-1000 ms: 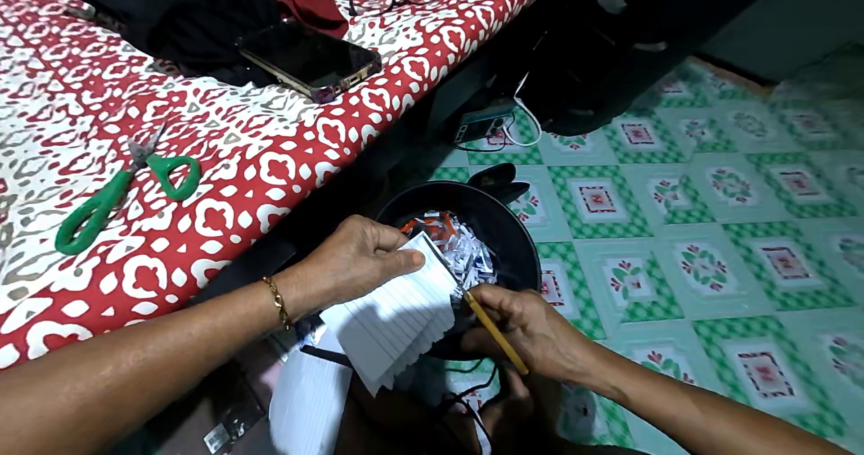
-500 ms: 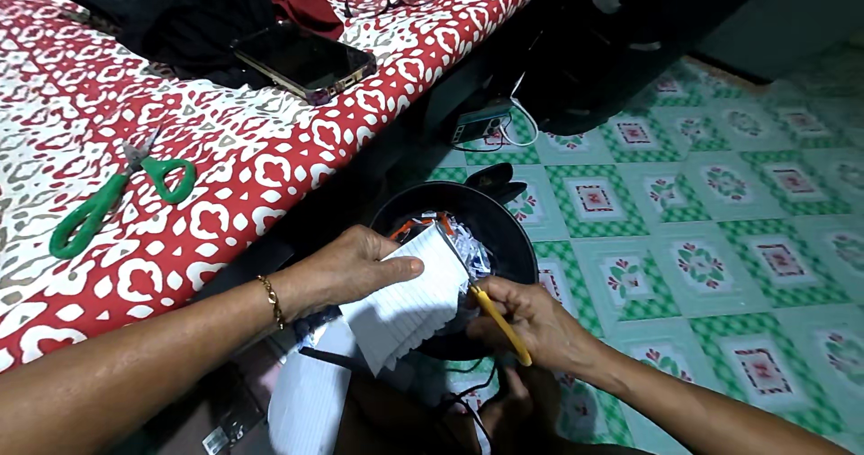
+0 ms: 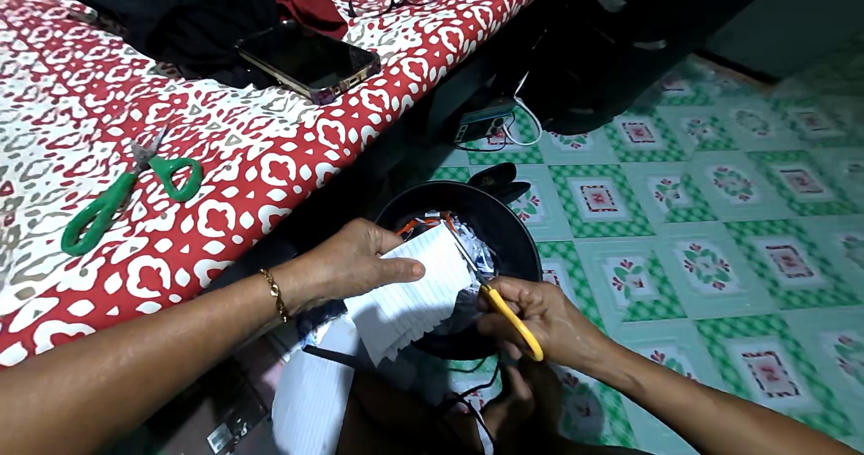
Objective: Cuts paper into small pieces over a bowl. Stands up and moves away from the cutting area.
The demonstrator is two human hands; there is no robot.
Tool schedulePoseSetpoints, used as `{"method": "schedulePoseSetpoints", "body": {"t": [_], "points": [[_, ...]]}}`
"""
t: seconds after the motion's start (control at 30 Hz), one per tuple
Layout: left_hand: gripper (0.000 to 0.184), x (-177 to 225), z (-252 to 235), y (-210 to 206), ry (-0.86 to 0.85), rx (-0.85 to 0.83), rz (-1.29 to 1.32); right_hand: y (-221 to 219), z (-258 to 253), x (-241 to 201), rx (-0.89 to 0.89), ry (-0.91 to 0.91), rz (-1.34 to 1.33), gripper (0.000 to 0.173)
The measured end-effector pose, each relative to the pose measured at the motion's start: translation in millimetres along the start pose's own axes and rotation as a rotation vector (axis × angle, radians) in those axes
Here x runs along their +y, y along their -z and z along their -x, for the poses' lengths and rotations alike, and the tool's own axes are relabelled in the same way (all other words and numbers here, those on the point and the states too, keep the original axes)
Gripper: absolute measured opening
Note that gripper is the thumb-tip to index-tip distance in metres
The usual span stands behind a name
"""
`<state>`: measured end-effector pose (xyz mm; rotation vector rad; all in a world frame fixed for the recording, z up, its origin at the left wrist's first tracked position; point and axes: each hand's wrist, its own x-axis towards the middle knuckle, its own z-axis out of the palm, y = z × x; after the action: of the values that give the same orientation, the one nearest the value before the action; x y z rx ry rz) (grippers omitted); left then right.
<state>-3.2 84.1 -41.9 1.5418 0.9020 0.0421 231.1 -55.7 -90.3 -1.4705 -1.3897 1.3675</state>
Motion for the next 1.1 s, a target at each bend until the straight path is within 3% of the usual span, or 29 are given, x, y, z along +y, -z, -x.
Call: {"method": "schedulePoseSetpoints", "body": {"t": [0.23,0.5,0.87,1.1], "points": [[0.016,-4.0,-2.2,1.1,-0.038,0.017,0.03,10.1,4.6,-0.9,0.026,-0.012,0.031,0.012],[0.014,-7.1,-3.4,-0.1,-0.123,0.215,0.097,21.4,3.4,2.6,-0.228,-0.106,0.011,0.017],[0.015,-9.2,-3.0,1.9,-0.183,0.346,0.075,19.5,1.5,1.7,-0.197,-0.03,-0.014,0.022],[0.014,-13.2,-4.5,-1.6,-0.215,0.254,0.086,14.5,1.0,0.7,-0.143,-0.048,0.101,0.032]]}}
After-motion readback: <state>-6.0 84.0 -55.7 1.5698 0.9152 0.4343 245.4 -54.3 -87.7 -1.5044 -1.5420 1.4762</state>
